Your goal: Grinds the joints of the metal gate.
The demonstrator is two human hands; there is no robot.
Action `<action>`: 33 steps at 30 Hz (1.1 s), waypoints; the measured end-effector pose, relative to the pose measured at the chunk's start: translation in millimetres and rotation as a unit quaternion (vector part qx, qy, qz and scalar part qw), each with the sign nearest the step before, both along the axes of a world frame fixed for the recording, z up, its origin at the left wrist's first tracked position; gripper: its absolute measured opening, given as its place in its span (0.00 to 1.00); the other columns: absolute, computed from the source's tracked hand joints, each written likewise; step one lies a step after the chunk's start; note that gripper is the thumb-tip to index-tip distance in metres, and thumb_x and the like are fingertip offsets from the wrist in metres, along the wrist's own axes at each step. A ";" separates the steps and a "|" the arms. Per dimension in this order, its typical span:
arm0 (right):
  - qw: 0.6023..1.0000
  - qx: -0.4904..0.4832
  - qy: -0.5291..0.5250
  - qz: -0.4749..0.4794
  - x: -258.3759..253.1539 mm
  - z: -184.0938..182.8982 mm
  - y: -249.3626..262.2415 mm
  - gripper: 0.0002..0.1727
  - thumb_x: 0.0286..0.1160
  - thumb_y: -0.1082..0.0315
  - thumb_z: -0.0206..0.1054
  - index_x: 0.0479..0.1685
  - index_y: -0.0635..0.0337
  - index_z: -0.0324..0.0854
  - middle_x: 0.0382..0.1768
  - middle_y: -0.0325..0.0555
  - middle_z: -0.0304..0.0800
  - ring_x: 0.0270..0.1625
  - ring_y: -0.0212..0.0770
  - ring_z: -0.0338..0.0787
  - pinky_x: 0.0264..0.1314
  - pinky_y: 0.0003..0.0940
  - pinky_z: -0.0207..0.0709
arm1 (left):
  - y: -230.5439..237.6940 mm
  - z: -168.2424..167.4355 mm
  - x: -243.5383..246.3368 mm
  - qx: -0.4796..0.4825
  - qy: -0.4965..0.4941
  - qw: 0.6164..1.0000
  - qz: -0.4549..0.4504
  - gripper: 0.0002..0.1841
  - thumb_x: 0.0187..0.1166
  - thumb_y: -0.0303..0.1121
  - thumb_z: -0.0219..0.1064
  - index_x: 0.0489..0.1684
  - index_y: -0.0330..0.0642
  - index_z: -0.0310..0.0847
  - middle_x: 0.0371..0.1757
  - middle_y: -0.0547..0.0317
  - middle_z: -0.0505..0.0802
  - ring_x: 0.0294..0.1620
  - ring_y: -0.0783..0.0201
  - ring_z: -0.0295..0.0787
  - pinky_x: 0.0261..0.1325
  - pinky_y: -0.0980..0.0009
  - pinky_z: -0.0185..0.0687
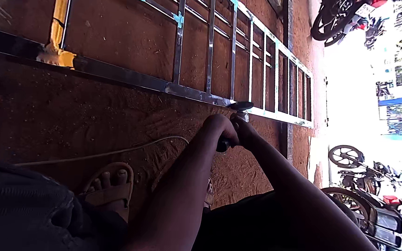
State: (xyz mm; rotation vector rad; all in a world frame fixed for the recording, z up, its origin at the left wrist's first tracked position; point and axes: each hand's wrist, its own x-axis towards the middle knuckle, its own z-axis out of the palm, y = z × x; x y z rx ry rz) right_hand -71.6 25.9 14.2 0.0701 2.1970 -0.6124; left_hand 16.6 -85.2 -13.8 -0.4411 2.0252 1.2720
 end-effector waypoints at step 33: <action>0.999 0.012 0.006 0.030 12.6 -0.5 -4.7 0.29 0.80 0.39 0.60 0.52 0.60 0.83 0.41 0.51 0.87 0.41 0.47 0.87 0.42 0.52 0.81 | -4.3 -7.8 8.7 -0.016 -0.013 1.000 0.000 0.33 0.53 0.74 0.76 0.39 0.55 0.93 0.37 0.58 0.94 0.43 0.58 0.90 0.48 0.43 0.81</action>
